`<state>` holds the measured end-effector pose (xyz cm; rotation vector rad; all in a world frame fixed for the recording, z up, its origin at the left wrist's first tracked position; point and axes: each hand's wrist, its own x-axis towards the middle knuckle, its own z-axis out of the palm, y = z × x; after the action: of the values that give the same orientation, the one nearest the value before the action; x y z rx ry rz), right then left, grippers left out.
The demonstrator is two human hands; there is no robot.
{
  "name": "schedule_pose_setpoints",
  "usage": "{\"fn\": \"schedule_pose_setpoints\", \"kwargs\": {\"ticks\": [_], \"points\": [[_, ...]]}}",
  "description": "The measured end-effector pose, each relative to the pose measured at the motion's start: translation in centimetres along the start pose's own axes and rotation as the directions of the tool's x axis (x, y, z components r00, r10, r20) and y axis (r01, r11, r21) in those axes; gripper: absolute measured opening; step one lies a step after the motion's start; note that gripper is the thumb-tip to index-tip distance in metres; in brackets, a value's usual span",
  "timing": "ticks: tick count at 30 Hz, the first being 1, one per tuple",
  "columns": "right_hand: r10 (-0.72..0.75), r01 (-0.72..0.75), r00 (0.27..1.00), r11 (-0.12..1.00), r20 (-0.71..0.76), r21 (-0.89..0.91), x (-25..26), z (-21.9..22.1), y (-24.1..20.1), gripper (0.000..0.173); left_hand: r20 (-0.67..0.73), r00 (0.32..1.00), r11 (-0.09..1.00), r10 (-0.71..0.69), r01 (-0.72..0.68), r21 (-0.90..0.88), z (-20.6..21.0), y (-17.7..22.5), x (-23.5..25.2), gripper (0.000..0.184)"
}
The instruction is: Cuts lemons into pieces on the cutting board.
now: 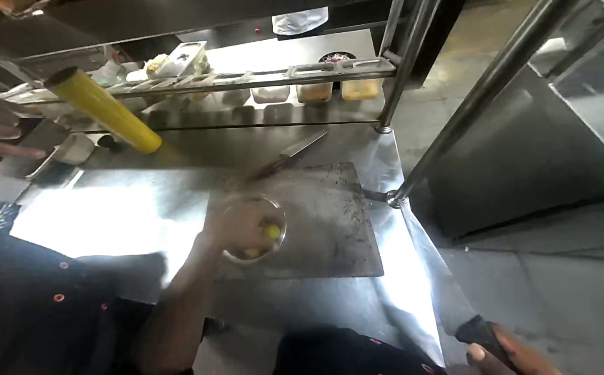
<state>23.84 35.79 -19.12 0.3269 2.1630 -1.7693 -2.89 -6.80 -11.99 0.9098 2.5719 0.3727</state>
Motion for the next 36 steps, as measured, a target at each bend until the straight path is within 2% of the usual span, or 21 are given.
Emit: {"fn": "schedule_pose_setpoints", "kwargs": {"ticks": [1, 3, 6, 8, 10, 11, 13, 15, 16, 18, 19, 22, 24, 26, 30, 33, 36], "points": [[-0.009, 0.009, 1.000, 0.999, 0.022, 0.033, 0.4, 0.1, -0.4, 0.029, 0.024, 1.000, 0.998, 0.013, -0.015, 0.055, 1.6, -1.1, 0.1, 0.042], [-0.012, 0.004, 0.998, 0.994, 0.066, 0.110, 1.1, 0.2, -1.1, 0.021, 0.025, 0.999, 0.992, -0.040, 0.037, 0.120, 2.8, -0.5, 0.1, 0.032], [0.021, -0.037, 0.996, 0.983, 0.091, 0.181, 1.8, 0.0, -1.5, 0.024, 0.036, 0.994, 0.978, -0.107, 0.099, 0.181, 3.0, 0.6, 0.3, 0.026], [0.017, -0.033, 0.997, 0.976, 0.073, 0.216, 2.0, -0.2, -1.5, 0.025, 0.027, 0.988, 0.961, -0.155, 0.144, 0.238, 2.6, 1.5, 0.3, 0.029], [-0.007, -0.003, 0.999, 0.967, 0.037, 0.255, 2.0, -0.3, -1.3, 0.025, -0.045, 0.977, 0.951, -0.208, 0.213, 0.224, 1.7, 3.6, -0.2, 0.035], [-0.018, 0.011, 1.000, 0.964, 0.025, 0.267, 2.1, -0.3, -1.2, 0.029, -0.125, 0.973, 0.964, -0.196, 0.215, 0.158, 1.5, 4.9, -0.5, 0.037], [-0.021, 0.014, 1.000, 0.958, 0.022, 0.286, 2.2, -0.1, -1.1, 0.036, -0.367, 0.925, 0.994, -0.096, 0.071, -0.082, 2.9, 7.5, -0.5, 0.034], [0.003, -0.011, 1.000, 0.954, 0.027, 0.301, 2.6, 0.7, -0.8, 0.035, -0.518, 0.849, 0.912, -0.104, -0.126, -0.390, 7.1, 10.4, 0.8, 0.028], [0.021, -0.031, 0.999, 0.955, 0.036, 0.297, 2.8, 1.3, -0.8, 0.034, -0.516, 0.844, 0.833, -0.146, -0.177, -0.525, 9.6, 11.5, 1.7, 0.027], [0.081, -0.095, 0.994, 0.972, 0.072, 0.214, 3.3, 2.3, -1.3, 0.033, -0.474, 0.855, 0.721, -0.212, -0.191, -0.667, 14.5, 12.4, 3.5, 0.029], [0.120, -0.131, 0.989, 0.982, 0.090, 0.136, 3.5, 2.8, -1.6, 0.032, -0.447, 0.862, 0.704, -0.241, -0.162, -0.692, 16.4, 12.4, 4.1, 0.030], [0.181, -0.149, 0.974, 0.963, 0.132, -0.222, 4.3, 3.5, -2.3, 0.037, -0.496, 0.824, 0.770, -0.272, -0.123, -0.626, 19.4, 11.7, 4.6, 0.031], [0.185, -0.094, 0.974, 0.859, 0.133, -0.504, 4.7, 4.1, -3.0, 0.043, -0.564, 0.789, 0.852, -0.243, -0.105, -0.514, 19.9, 11.2, 4.4, 0.030], [0.176, -0.046, 0.977, 0.726, 0.121, -0.686, 4.9, 5.1, -3.8, 0.042, -0.569, 0.789, 0.871, -0.230, -0.093, -0.482, 19.7, 10.5, 4.4, 0.029], [0.171, -0.012, 0.980, 0.576, 0.106, -0.817, 4.9, 6.3, -4.6, 0.041, -0.499, 0.842, 0.828, -0.205, -0.123, -0.547, 18.3, 9.7, 4.5, 0.026], [0.182, -0.016, 0.978, 0.564, 0.105, -0.826, 4.9, 6.5, -4.6, 0.041, -0.485, 0.857, 0.826, -0.172, -0.143, -0.546, 18.3, 9.1, 4.3, 0.024], [0.177, -0.018, 0.979, 0.574, 0.102, -0.818, 5.1, 6.7, -4.6, 0.041, -0.554, 0.822, 0.886, -0.132, -0.153, -0.437, 18.6, 8.7, 4.2, 0.024]]}}
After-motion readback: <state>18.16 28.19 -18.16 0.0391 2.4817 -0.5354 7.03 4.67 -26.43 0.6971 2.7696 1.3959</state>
